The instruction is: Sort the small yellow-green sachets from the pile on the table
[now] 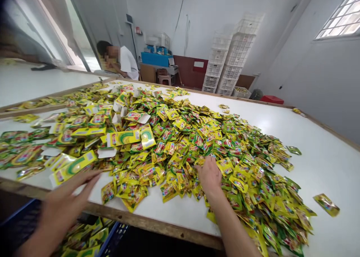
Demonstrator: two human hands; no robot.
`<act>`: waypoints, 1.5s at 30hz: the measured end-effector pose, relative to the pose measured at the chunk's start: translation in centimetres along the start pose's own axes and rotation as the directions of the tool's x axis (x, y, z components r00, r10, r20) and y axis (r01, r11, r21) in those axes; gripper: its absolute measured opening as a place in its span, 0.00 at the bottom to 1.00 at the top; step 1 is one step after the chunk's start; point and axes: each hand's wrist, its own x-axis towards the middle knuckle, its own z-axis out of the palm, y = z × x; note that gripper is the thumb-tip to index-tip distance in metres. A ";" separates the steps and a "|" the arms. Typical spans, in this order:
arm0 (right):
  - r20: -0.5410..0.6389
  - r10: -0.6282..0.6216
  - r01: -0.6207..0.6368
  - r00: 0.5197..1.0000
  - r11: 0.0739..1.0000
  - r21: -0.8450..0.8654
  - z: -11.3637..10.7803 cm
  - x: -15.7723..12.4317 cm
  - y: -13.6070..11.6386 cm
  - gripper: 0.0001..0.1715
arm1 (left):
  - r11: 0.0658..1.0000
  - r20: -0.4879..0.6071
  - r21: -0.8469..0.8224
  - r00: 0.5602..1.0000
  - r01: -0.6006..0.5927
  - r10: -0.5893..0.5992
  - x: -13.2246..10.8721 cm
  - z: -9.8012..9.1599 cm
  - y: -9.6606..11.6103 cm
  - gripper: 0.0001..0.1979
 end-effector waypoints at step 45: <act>0.172 -0.660 0.585 0.731 0.736 0.339 -5.9 -6.6 -4.6 0.21 | 0.609 0.748 -0.564 0.657 0.557 0.092 -7.1 12.9 11.6 0.12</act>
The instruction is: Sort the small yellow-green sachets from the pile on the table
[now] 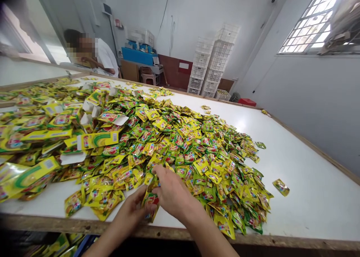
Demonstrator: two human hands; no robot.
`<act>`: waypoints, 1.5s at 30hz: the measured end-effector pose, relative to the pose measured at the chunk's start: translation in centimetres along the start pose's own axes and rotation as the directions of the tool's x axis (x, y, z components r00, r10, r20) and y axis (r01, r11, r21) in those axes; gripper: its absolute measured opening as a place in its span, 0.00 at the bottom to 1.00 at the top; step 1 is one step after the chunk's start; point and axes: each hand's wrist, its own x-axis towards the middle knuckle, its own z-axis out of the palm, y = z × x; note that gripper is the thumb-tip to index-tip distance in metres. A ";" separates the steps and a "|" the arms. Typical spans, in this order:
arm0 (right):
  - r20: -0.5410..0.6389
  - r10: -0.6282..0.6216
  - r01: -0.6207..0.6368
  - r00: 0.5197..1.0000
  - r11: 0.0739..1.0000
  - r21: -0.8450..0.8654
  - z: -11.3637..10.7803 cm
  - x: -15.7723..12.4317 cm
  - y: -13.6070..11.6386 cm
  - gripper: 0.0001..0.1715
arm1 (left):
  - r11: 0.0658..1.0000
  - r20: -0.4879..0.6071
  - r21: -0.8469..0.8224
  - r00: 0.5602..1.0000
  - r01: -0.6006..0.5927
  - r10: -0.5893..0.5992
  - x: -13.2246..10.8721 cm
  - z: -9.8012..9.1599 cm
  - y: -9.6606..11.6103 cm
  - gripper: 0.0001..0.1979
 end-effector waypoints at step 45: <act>-0.125 0.120 -0.081 0.985 0.956 0.281 4.6 -2.9 0.2 0.20 | 0.998 0.024 -0.068 1.000 0.017 -0.016 -0.5 -0.5 -0.1 0.22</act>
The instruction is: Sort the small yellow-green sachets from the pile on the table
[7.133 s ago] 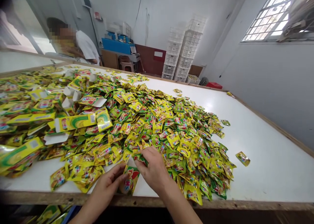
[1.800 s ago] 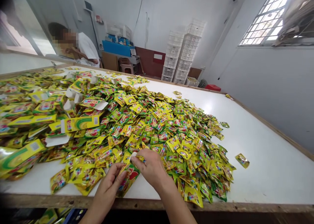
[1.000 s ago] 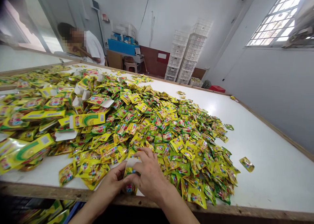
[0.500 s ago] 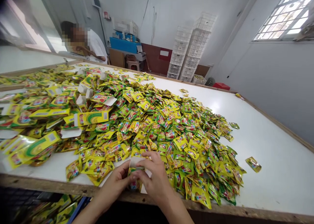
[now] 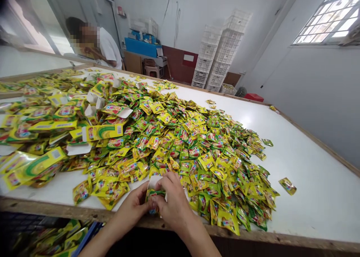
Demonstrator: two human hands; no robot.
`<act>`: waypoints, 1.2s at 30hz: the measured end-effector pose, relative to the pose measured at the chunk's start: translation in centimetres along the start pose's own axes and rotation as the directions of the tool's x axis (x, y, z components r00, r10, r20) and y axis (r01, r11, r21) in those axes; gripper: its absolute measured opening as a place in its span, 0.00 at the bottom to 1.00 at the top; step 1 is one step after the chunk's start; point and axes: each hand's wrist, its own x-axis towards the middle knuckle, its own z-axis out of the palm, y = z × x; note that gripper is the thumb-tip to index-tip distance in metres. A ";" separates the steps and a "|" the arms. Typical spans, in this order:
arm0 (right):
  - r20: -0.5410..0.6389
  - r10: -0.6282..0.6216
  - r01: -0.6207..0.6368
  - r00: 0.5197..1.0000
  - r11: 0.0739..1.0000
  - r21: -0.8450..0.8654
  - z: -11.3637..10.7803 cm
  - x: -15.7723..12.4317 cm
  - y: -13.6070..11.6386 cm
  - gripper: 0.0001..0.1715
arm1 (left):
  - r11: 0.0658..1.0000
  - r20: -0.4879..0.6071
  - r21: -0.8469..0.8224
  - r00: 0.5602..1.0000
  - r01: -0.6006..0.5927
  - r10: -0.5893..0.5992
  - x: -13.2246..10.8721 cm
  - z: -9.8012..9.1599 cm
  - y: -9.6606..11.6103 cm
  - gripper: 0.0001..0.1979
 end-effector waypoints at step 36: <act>-0.183 0.207 -0.094 0.961 0.868 0.488 0.9 -0.3 2.7 0.07 | 0.906 -0.127 0.351 0.947 -0.236 0.296 0.7 -2.0 -0.4 0.05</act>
